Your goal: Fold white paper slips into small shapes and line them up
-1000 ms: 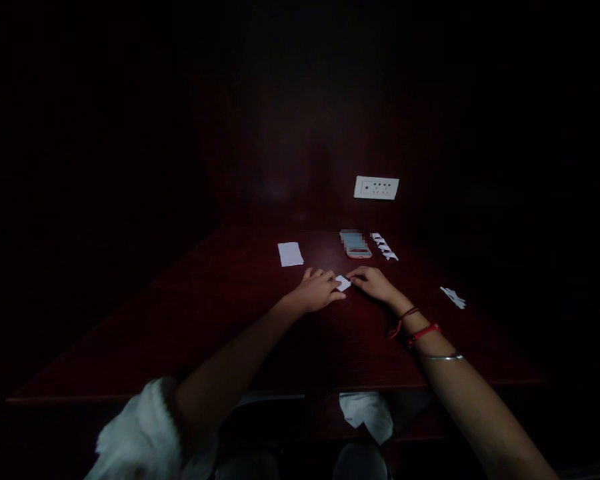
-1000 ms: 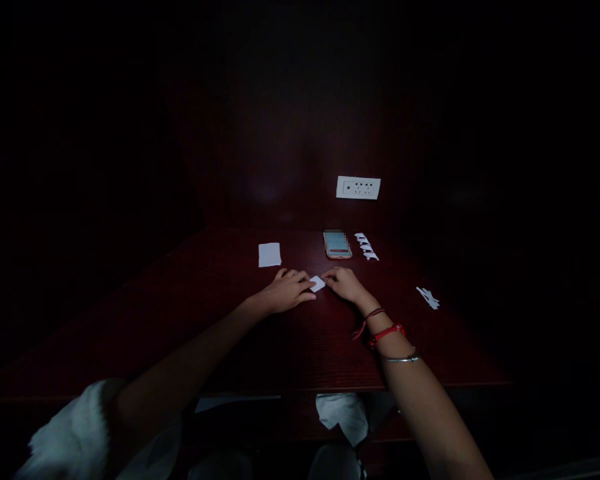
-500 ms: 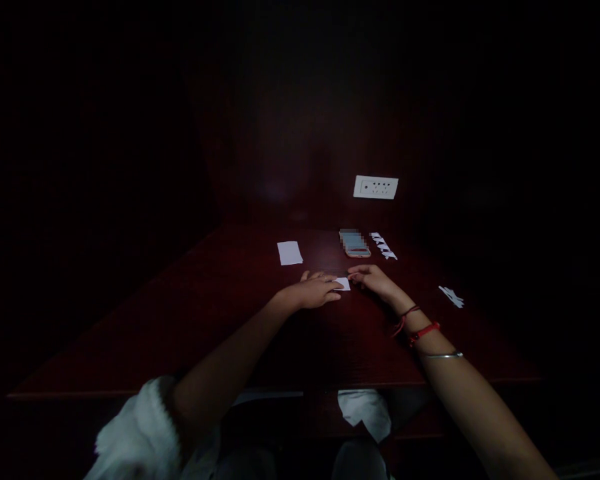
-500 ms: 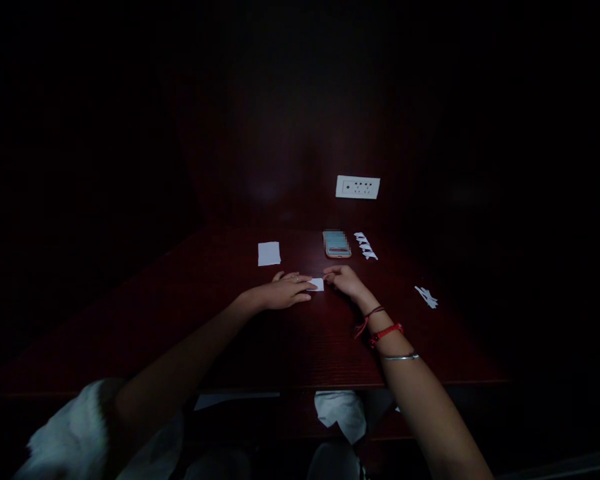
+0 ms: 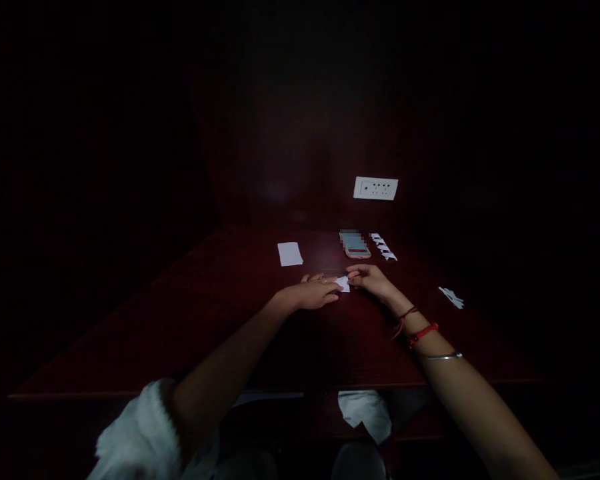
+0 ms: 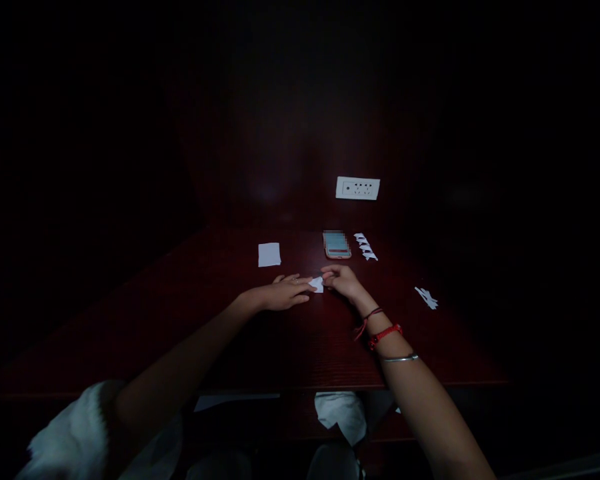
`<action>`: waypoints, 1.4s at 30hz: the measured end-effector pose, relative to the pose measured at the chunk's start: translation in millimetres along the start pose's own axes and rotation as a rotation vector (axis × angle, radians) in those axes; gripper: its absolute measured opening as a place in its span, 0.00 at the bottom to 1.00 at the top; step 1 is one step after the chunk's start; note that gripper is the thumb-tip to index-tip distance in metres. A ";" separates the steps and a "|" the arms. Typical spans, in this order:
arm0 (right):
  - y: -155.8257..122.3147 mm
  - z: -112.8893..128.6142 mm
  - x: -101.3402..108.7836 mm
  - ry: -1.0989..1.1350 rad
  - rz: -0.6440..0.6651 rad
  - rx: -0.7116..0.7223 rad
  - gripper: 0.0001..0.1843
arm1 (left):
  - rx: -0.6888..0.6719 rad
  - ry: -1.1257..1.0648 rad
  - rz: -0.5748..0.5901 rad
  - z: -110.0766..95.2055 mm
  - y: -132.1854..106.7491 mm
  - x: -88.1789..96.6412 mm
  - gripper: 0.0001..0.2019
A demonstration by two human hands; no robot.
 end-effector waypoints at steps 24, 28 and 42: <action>0.8 13.3 2.6 -0.768 -0.073 0.110 0.09 | 0.018 0.018 -0.043 -1.0 0.0 2.3 0.18; 2.1 11.8 2.7 -0.778 -0.069 0.108 0.09 | -0.021 0.055 -0.108 -8.3 -2.7 10.4 0.18; 4.3 8.8 3.0 -0.775 -0.081 0.111 0.08 | -0.007 0.063 -0.081 -12.1 -3.1 10.6 0.18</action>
Point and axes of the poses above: each hand's wrist, its own y-axis towards the middle knuckle, its own x-axis out of the back of the hand, z = x × y, the point moved 10 cm from there along y, towards the middle knuckle, and after that the axes turned 3 degrees about y, right-handed, at the moved point
